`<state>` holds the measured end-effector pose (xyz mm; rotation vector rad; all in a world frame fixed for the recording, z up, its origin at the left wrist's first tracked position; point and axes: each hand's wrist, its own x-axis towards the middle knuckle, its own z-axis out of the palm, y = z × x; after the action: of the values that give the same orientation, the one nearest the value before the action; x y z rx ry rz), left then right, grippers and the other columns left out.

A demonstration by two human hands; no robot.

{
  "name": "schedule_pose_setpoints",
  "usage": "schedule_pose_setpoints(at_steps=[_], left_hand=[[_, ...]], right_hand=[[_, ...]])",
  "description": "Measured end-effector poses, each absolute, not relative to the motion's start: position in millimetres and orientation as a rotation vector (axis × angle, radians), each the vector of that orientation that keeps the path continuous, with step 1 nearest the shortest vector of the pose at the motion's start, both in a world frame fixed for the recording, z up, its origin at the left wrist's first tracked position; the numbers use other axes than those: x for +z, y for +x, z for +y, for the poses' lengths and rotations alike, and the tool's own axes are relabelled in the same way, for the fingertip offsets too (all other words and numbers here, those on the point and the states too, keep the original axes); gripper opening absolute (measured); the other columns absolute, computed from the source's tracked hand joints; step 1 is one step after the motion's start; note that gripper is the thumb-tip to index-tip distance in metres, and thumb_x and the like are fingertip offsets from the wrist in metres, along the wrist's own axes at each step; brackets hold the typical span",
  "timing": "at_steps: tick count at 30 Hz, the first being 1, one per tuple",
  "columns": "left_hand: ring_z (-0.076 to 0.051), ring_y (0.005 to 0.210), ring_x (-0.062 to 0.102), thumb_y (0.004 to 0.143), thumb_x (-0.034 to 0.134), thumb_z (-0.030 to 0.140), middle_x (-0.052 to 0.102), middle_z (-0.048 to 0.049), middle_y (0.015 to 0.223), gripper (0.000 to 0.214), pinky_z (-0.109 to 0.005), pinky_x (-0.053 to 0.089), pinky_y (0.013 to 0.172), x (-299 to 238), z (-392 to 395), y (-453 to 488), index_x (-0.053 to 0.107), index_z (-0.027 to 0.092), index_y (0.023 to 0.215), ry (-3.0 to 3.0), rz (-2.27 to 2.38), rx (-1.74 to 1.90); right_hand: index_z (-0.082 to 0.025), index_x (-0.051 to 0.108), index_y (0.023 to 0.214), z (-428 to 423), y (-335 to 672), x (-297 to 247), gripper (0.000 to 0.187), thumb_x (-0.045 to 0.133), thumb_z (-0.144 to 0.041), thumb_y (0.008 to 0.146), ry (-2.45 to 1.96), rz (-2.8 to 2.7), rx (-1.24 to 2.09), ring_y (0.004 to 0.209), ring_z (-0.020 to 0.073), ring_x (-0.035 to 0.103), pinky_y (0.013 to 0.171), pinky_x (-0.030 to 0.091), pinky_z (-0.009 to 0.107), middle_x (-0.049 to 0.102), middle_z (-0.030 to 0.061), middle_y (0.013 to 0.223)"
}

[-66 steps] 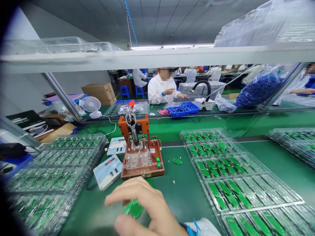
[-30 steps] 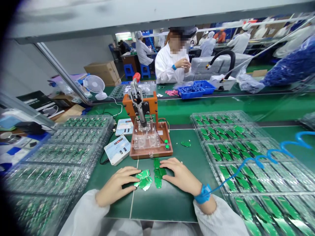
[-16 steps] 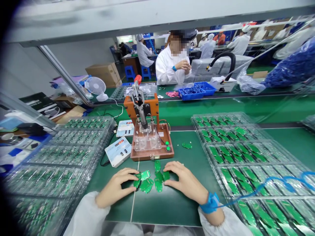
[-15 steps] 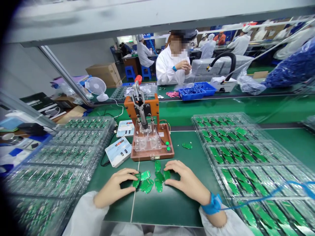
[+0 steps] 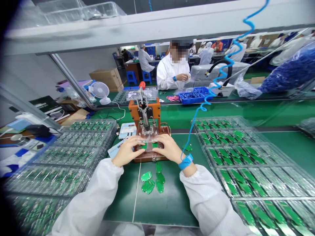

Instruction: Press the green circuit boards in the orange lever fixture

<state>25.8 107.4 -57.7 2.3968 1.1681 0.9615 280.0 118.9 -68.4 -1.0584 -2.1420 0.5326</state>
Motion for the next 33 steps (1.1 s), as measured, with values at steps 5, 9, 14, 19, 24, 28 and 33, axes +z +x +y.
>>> schedule_pose_setpoints(at_steps=[5,9,14,19,24,28,33], left_hand=[[-0.027,0.118,0.062,0.087,0.075,0.026,0.072,-0.0084,0.119,0.015,-0.049,0.049,0.106,-64.0,108.4,24.4,0.074,0.02,0.101,2.371,1.133,1.001],[-0.027,0.119,0.062,0.09,0.071,0.028,0.072,-0.0089,0.12,0.013,-0.051,0.047,0.108,-68.3,110.7,24.0,0.074,0.02,0.099,2.35,1.092,1.051],[-0.028,0.124,0.059,0.091,0.068,0.027,0.07,-0.009,0.123,0.013,-0.054,0.045,0.11,-68.0,106.7,25.3,0.072,0.02,0.101,2.406,1.111,0.989],[-0.03,0.127,0.057,0.095,0.062,0.028,0.068,-0.0101,0.127,0.013,-0.054,0.045,0.11,-76.7,100.4,30.8,0.069,0.019,0.102,2.425,1.178,1.063],[-0.034,0.138,0.047,0.095,0.063,0.029,0.063,-0.0124,0.136,0.017,-0.057,0.042,0.111,-85.0,87.0,39.5,0.065,0.019,0.108,2.434,1.283,1.154],[-0.031,0.129,0.053,0.097,0.06,0.026,0.061,-0.0148,0.134,0.027,-0.054,0.046,0.107,-90.3,58.0,50.5,0.058,0.02,0.123,2.431,1.352,1.342],[-0.031,0.127,0.057,0.094,0.059,0.021,0.065,-0.015,0.13,0.033,-0.051,0.051,0.105,-101.2,33.6,65.5,0.058,0.018,0.128,2.699,0.932,1.172]], right_hand=[[-0.026,0.072,0.113,119.4,282.0,-67.3,0.033,0.079,-0.038,0.084,-1.045,-2.167,0.515,0.116,0.0275,0.064,0.104,0.051,0.049,0.074,0.0076,0.119],[-0.026,0.072,0.113,120.4,283.4,-68.9,0.031,0.077,-0.04,0.085,-1.027,-2.172,0.511,0.118,0.0271,0.064,0.104,0.052,0.048,0.074,0.0075,0.119],[-0.025,0.072,0.113,114.8,284.8,-75.9,0.028,0.072,-0.041,0.089,-0.999,-2.164,0.494,0.124,0.0266,0.061,0.11,0.049,0.049,0.074,0.0072,0.123],[-0.026,0.072,0.116,107.5,282.4,-80.6,0.028,0.066,-0.042,0.093,-1.031,-2.123,0.472,0.13,0.0294,0.056,0.113,0.045,0.055,0.073,0.0077,0.125],[-0.027,0.073,0.114,102.2,280.6,-79.4,0.027,0.066,-0.041,0.093,-1.027,-2.08,0.48,0.131,0.0288,0.056,0.113,0.047,0.053,0.074,0.006,0.125],[-0.026,0.072,0.111,102.5,284.8,-68.6,0.025,0.056,-0.04,0.099,-1.059,-1.894,0.428,0.125,0.0254,0.062,0.111,0.049,0.048,0.071,0.0084,0.129],[-0.025,0.058,0.13,126.4,285.0,-12.4,0.035,0.049,-0.043,0.102,-1.061,-1.591,0.333,0.123,0.0236,0.063,0.1,0.056,0.041,0.065,0.0109,0.134]])
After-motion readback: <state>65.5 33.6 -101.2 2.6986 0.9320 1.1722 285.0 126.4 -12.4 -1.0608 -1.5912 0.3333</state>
